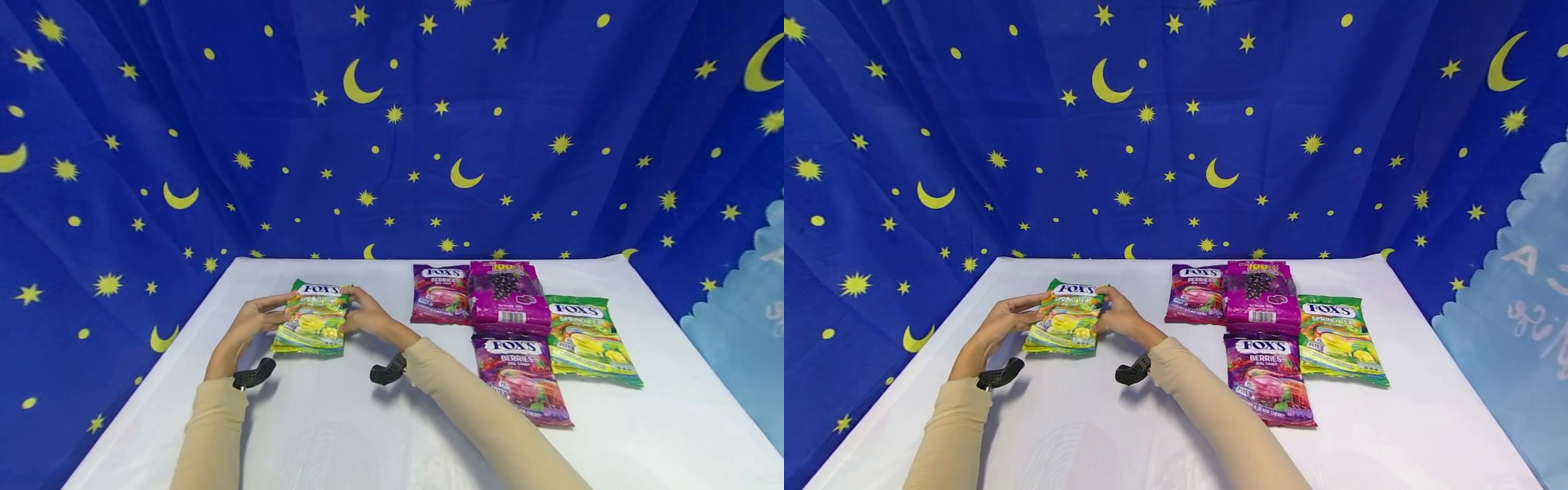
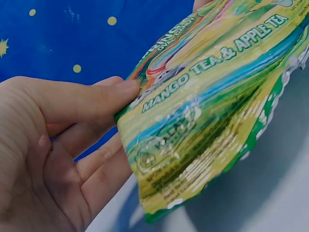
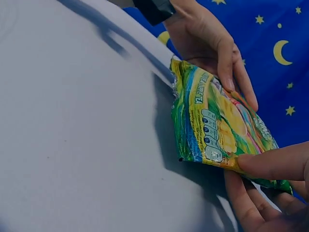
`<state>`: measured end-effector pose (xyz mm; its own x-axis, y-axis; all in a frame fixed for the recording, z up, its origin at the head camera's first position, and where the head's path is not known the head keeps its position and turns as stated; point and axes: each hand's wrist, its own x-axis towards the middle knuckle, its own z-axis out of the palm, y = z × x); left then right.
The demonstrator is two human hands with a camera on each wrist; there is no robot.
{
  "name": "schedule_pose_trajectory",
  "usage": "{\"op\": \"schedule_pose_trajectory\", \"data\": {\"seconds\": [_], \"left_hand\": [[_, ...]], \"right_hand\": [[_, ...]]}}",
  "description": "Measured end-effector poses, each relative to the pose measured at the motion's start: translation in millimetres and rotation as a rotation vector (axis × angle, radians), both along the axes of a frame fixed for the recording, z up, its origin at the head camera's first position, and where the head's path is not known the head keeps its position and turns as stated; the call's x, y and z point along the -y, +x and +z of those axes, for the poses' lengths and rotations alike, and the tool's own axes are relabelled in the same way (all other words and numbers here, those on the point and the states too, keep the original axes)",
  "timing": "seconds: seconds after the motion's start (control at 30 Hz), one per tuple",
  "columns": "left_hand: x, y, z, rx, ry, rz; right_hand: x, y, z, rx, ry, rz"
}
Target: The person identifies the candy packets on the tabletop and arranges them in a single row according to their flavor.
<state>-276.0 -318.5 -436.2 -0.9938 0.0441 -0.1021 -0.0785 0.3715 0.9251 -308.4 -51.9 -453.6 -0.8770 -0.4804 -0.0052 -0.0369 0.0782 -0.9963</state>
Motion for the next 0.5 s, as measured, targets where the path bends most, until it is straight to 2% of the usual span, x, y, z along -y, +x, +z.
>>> {"op": "schedule_pose_trajectory", "data": {"seconds": [0.23,0.3,0.5], "left_hand": [[-0.6,-5.1,-9.2,0.028,0.065,0.018],[-1.4,-6.1,-9.7,0.028,0.055,0.015],[-3.6,-7.2,-11.9,0.044,0.018,0.021]], "right_hand": [[3,4.6,-1.4,0.023,0.017,-0.017],[4,2.3,-6.8,0.033,-0.003,-0.021],[6,5.5,-7.8,0.031,-0.003,-0.036]]}}
